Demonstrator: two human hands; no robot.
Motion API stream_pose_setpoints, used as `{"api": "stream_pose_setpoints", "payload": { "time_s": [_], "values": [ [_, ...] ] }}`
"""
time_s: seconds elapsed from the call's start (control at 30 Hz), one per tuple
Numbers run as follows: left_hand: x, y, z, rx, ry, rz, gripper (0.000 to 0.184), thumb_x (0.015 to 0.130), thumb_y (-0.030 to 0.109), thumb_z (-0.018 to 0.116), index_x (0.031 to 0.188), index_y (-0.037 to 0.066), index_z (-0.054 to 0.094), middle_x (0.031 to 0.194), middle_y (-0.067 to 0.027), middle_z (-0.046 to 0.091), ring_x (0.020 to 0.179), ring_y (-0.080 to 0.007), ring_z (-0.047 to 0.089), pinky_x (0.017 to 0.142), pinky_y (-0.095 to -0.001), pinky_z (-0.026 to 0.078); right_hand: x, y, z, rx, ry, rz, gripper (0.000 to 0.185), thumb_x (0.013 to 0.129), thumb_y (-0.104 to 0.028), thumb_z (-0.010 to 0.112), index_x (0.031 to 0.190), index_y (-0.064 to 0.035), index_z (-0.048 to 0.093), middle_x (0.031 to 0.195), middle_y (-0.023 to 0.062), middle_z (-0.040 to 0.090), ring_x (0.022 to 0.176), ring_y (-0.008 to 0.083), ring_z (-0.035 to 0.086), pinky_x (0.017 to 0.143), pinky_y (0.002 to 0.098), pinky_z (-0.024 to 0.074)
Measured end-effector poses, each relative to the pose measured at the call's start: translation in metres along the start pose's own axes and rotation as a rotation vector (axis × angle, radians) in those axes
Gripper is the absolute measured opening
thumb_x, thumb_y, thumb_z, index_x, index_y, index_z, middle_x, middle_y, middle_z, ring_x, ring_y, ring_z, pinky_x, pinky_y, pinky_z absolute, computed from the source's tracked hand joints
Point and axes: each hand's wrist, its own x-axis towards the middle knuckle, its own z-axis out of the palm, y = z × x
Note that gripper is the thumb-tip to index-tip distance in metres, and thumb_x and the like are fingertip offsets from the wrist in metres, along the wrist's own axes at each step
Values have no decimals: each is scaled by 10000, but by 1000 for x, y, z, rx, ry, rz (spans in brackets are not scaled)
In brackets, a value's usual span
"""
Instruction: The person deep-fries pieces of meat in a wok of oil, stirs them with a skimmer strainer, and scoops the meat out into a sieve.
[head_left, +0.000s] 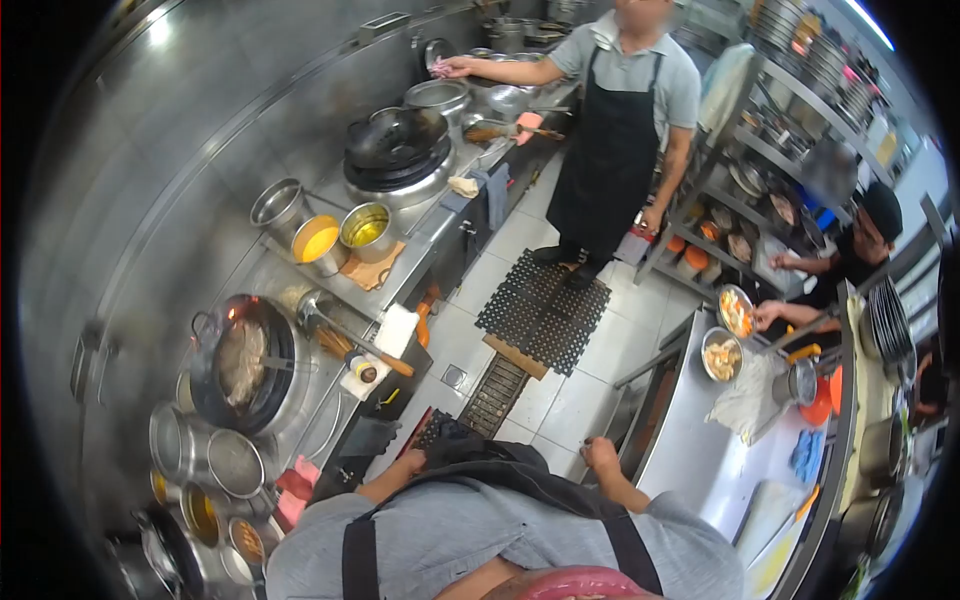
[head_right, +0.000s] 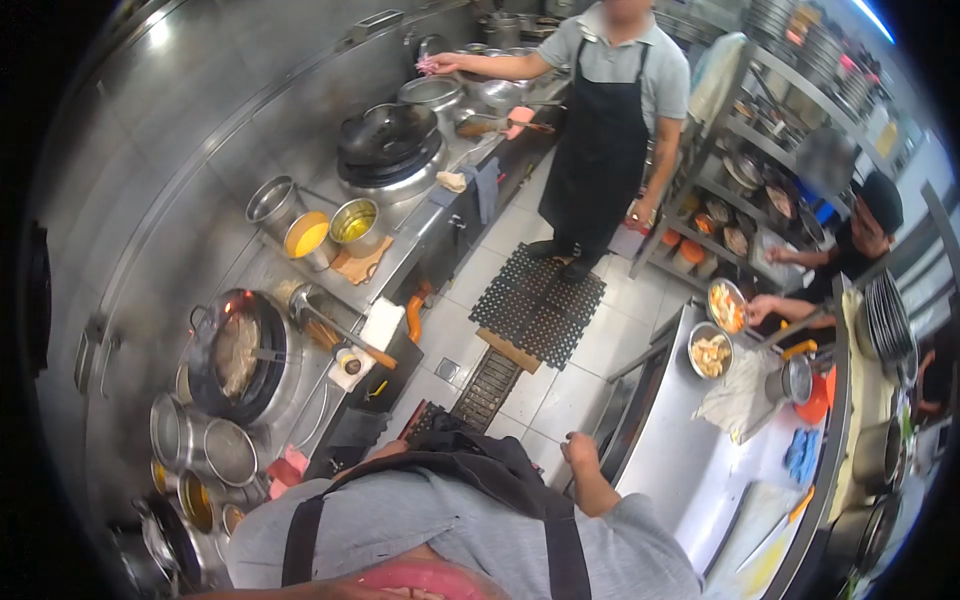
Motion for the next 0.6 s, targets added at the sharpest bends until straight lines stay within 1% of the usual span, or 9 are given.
{"api": "stream_pose_setpoints", "payload": {
  "time_s": [0.1, 0.17, 0.2, 0.23, 0.27, 0.37, 0.5, 0.57, 0.6],
  "values": [
    [-17, -10, 18, 2, -53, 67, 337, 658, 236, 617, 926, 48, 696, 990, -175, 661, 937, -340, 633, 831, -416, 503, -7, 5, 16, -3, -51, -4, 345, 767, -241, 622, 1073, -84, 660, 1050, 201, 634, 1018, 349, 594, 921, 415, 461],
    [-15, -9, 6, 116, -229, -57, 384, 675, 275, 596, 966, 40, 687, 1040, -183, 647, 956, -336, 629, 847, -417, 497, -18, 12, 28, 24, -66, 25, 343, 767, -243, 619, 1067, -82, 663, 1052, 204, 632, 1011, 353, 596, 922, 414, 459],
    [-20, -6, -4, 110, -236, -50, 384, 675, 275, 596, 966, 40, 687, 1040, -183, 647, 956, -336, 629, 847, -417, 497, -22, 13, 31, 54, -52, 41, 335, 763, -238, 628, 1055, -78, 667, 1048, 209, 631, 1002, 357, 598, 913, 418, 463],
    [-25, -7, -15, -43, -203, -217, 403, 675, 286, 592, 986, 46, 683, 1055, -184, 642, 969, -334, 625, 856, -413, 492, -23, 12, 31, 84, -30, 51, 327, 759, -233, 636, 1043, -73, 671, 1043, 214, 631, 994, 360, 600, 904, 423, 467],
    [-29, -4, -25, -198, -164, -383, 421, 676, 298, 588, 1005, 53, 679, 1069, -184, 636, 981, -331, 622, 865, -410, 488, -32, 9, 29, 58, 40, -19, 314, 757, -208, 650, 1013, -26, 671, 897, 236, 649, 907, 369, 628, 850, 419, 490],
    [-30, -10, -44, -170, -52, -322, 417, 669, 297, 584, 1006, 71, 682, 1060, -179, 640, 996, -324, 617, 875, -409, 480, -49, 12, 32, 37, 32, -4, 306, 755, -211, 647, 989, -16, 675, 907, 235, 648, 901, 368, 630, 843, 420, 491],
    [-30, -25, -43, -240, -22, -329, 421, 681, 293, 569, 1033, 87, 673, 1089, -171, 632, 1011, -324, 609, 886, -405, 475, -58, 10, 41, -36, 22, -59, 289, 734, -172, 623, 967, -9, 678, 896, 238, 645, 892, 378, 625, 829, 422, 496],
    [-20, -43, -16, -278, 177, -275, 337, 704, 300, 619, 933, 64, 691, 894, -159, 675, 853, -302, 654, 769, -385, 511, -60, -10, 36, -47, 13, -46, 293, 729, -167, 616, 969, -10, 677, 898, 236, 646, 895, 378, 623, 838, 421, 492],
    [-31, -37, -17, -280, 173, -271, 337, 704, 300, 619, 933, 64, 691, 894, -159, 675, 853, -302, 654, 769, -385, 511, -58, -24, 33, -48, 9, -42, 297, 724, -162, 609, 971, -12, 677, 899, 234, 646, 898, 379, 622, 847, 421, 488]
  ]
}}
